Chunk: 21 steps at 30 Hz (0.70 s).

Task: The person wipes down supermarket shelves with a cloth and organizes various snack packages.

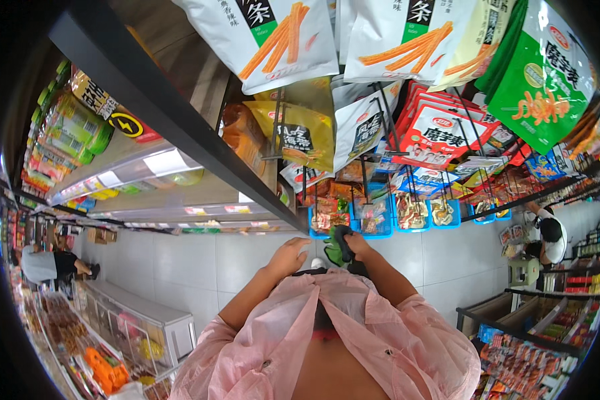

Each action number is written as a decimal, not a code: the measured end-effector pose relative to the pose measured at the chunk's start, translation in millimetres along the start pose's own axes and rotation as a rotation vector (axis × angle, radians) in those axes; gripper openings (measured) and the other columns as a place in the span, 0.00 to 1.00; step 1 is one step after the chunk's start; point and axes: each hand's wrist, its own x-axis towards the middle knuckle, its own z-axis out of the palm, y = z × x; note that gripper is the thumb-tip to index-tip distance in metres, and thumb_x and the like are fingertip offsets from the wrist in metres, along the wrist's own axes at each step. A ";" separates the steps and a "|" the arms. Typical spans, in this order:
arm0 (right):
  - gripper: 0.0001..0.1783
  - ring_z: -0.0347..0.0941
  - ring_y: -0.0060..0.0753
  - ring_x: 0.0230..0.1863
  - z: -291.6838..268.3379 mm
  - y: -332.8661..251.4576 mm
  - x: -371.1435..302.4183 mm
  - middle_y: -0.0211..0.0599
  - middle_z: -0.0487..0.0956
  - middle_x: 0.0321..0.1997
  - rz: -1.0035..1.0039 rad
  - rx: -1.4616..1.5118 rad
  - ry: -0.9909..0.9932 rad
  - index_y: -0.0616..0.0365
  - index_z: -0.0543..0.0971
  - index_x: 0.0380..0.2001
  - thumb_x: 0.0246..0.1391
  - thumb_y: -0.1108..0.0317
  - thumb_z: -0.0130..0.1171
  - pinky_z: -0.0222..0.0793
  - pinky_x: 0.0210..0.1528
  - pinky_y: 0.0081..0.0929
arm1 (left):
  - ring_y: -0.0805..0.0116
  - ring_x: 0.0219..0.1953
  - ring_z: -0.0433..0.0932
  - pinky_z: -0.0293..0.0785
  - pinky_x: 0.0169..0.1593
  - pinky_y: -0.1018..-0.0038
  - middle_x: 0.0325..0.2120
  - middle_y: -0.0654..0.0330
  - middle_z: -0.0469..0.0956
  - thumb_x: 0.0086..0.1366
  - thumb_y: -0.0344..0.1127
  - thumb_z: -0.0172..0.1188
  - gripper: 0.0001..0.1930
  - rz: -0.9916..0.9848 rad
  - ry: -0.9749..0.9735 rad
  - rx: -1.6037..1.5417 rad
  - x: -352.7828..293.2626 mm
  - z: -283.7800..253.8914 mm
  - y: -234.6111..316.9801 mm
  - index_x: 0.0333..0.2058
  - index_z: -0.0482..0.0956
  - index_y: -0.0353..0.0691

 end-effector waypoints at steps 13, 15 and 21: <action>0.25 0.74 0.36 0.44 10.4 9.4 9.9 0.39 0.76 0.45 0.347 0.425 -0.026 0.57 0.69 0.49 0.60 0.48 0.46 0.70 0.44 0.36 | 0.48 0.48 0.71 0.68 0.52 0.63 0.46 0.48 0.72 0.59 0.32 0.53 0.17 -0.029 0.014 -0.001 -13.5 -5.5 -7.1 0.47 0.71 0.38; 0.33 0.72 0.35 0.44 16.8 19.9 26.9 0.42 0.74 0.46 0.329 0.400 0.044 0.63 0.67 0.52 0.56 0.45 0.51 0.67 0.46 0.35 | 0.48 0.48 0.71 0.69 0.51 0.64 0.45 0.48 0.73 0.58 0.32 0.53 0.16 -0.062 0.062 -0.014 -27.4 -1.8 -8.6 0.47 0.71 0.38; 0.39 0.65 0.51 0.55 34.1 29.1 89.2 0.52 0.68 0.56 0.234 0.139 0.246 0.65 0.63 0.57 0.54 0.42 0.49 0.60 0.55 0.40 | 0.47 0.45 0.72 0.69 0.49 0.63 0.42 0.47 0.74 0.55 0.28 0.55 0.17 -0.226 0.298 -0.141 -80.0 33.1 -1.8 0.45 0.72 0.36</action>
